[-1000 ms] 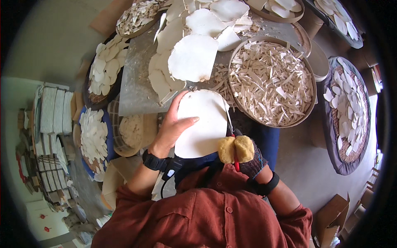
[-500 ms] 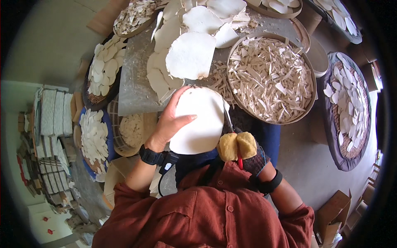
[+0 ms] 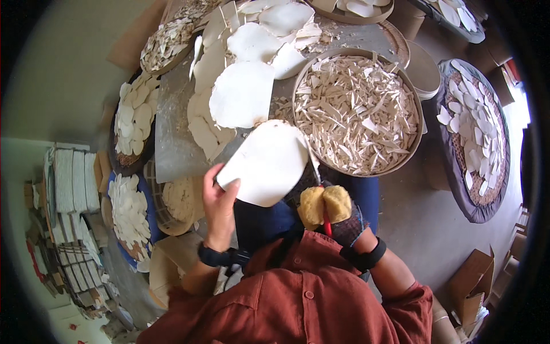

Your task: The person picks up pieces of dried root from a pile, trims the edges using shears, and drops the shavings into a bowl.

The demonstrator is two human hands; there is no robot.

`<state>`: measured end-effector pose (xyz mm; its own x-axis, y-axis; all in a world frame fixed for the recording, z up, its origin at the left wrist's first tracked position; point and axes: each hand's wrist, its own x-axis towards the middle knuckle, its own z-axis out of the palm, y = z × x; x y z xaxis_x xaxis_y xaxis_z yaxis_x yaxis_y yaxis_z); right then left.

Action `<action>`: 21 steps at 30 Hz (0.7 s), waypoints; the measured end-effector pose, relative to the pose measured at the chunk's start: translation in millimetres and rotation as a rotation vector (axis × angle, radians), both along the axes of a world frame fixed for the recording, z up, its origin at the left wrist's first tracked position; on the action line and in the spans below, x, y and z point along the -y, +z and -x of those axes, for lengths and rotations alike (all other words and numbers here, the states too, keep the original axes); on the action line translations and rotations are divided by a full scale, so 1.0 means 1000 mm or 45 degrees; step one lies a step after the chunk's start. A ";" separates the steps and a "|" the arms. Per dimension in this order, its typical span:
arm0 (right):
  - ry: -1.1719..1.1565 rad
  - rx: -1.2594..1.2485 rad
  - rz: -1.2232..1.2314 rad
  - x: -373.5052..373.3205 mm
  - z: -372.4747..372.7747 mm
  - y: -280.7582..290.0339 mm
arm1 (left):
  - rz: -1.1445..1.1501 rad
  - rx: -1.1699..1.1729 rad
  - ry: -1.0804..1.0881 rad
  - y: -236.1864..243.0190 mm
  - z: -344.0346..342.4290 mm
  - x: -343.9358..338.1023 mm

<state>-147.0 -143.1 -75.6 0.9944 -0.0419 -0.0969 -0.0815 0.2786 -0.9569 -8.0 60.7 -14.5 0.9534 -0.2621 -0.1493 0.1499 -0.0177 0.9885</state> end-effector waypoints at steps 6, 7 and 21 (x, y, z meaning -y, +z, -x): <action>0.095 -0.068 0.141 -0.019 -0.003 -0.022 | 0.030 0.179 0.200 -0.012 0.016 0.016; 0.102 -0.066 0.140 -0.018 -0.004 -0.021 | -0.002 0.122 0.172 -0.010 0.011 0.014; -0.065 -0.049 -0.138 -0.023 -0.012 -0.003 | -0.101 0.259 0.131 -0.008 0.004 0.013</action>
<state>-135.1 -120.5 -78.2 0.9867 -0.0793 -0.1416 -0.1008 0.3847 -0.9175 -11.5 47.2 -22.2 0.9870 -0.1574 0.0322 -0.0470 -0.0914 0.9947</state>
